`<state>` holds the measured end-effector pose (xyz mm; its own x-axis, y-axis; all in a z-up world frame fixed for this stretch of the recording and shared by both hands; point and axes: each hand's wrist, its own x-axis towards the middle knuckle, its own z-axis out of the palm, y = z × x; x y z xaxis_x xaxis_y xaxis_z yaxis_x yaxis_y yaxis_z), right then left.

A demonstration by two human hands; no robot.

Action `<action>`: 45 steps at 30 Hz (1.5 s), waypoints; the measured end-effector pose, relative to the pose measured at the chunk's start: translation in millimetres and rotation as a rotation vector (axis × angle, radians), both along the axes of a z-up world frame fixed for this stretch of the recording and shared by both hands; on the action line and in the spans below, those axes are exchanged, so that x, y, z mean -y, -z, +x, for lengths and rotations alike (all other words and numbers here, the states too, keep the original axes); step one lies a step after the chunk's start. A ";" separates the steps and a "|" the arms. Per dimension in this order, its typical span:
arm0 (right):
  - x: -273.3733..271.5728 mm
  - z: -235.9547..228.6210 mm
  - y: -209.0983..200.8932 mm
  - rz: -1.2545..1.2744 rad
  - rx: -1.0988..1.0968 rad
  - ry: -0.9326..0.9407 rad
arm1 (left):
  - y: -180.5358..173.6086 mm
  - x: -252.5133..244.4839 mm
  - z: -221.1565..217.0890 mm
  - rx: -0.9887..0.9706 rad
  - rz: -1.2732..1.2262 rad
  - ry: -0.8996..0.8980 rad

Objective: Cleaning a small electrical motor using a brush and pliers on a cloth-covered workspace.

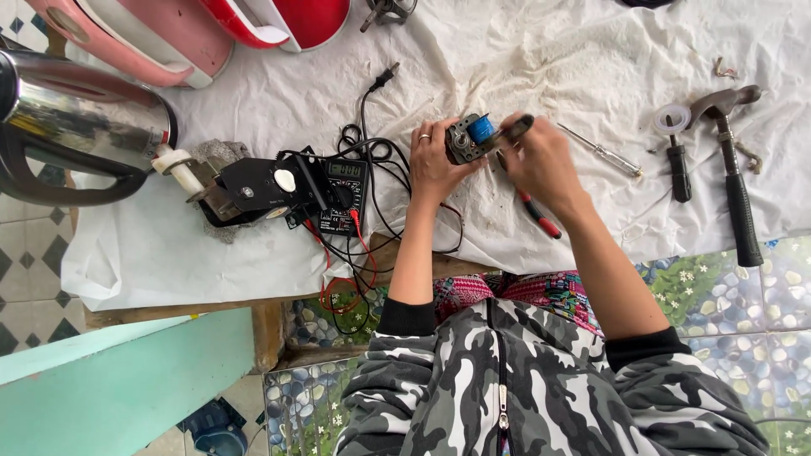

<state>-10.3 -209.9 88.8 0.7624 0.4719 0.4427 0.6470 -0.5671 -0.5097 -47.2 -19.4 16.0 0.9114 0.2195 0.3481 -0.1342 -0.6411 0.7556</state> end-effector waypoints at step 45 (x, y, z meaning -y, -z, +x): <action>-79.5 -219.6 -69.4 0.310 0.252 -0.701 | -7.1 -27.7 75.3 -0.416 0.240 0.017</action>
